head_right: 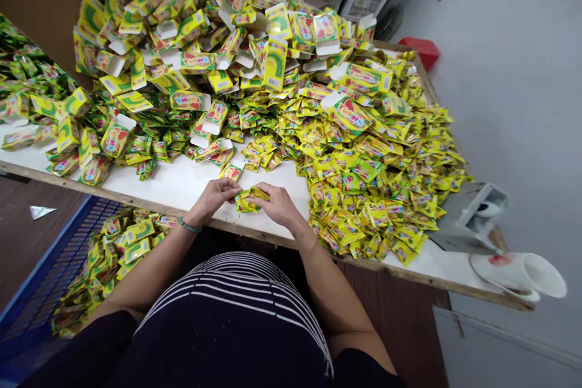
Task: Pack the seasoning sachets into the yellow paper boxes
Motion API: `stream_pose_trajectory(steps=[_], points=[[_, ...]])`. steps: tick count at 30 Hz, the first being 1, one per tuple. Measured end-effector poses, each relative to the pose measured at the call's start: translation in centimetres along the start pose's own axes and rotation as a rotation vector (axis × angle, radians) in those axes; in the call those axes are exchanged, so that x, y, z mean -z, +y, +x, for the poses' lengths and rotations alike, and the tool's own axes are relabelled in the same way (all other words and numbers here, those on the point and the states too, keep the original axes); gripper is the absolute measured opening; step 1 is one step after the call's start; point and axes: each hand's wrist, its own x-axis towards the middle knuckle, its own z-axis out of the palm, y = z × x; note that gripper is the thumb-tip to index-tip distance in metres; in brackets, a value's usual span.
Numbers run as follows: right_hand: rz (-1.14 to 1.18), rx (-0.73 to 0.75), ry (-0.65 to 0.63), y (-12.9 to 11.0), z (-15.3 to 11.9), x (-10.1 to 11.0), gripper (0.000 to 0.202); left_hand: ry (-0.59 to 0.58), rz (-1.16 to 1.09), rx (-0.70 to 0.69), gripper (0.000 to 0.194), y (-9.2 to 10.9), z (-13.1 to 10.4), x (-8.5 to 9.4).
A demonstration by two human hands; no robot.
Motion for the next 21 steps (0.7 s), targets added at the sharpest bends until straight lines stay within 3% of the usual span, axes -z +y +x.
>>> stream_pose_trajectory(steps=[4,9,13,18,21], points=[[-0.033,-0.013,-0.059,-0.7,0.2,0.4,0.024,0.011,-0.023,-0.002,0.032,-0.2,-0.3,0.1],[-0.109,0.027,-0.215,-0.9,0.5,0.2,0.017,-0.076,-0.048,0.011,0.034,0.2,-1.0,-0.1],[-0.08,-0.027,-0.138,-0.1,0.9,-0.5,0.024,-0.102,-0.14,0.04,0.046,0.2,-1.3,-0.7],[0.2,-0.205,0.061,1.1,0.6,-1.8,0.061,0.029,-0.229,-0.011,0.055,-0.4,-1.4,-1.3],[0.427,-0.297,-0.024,1.5,0.0,-2.6,0.059,0.022,-0.183,-0.032,0.052,-0.3,-1.2,-1.0]])
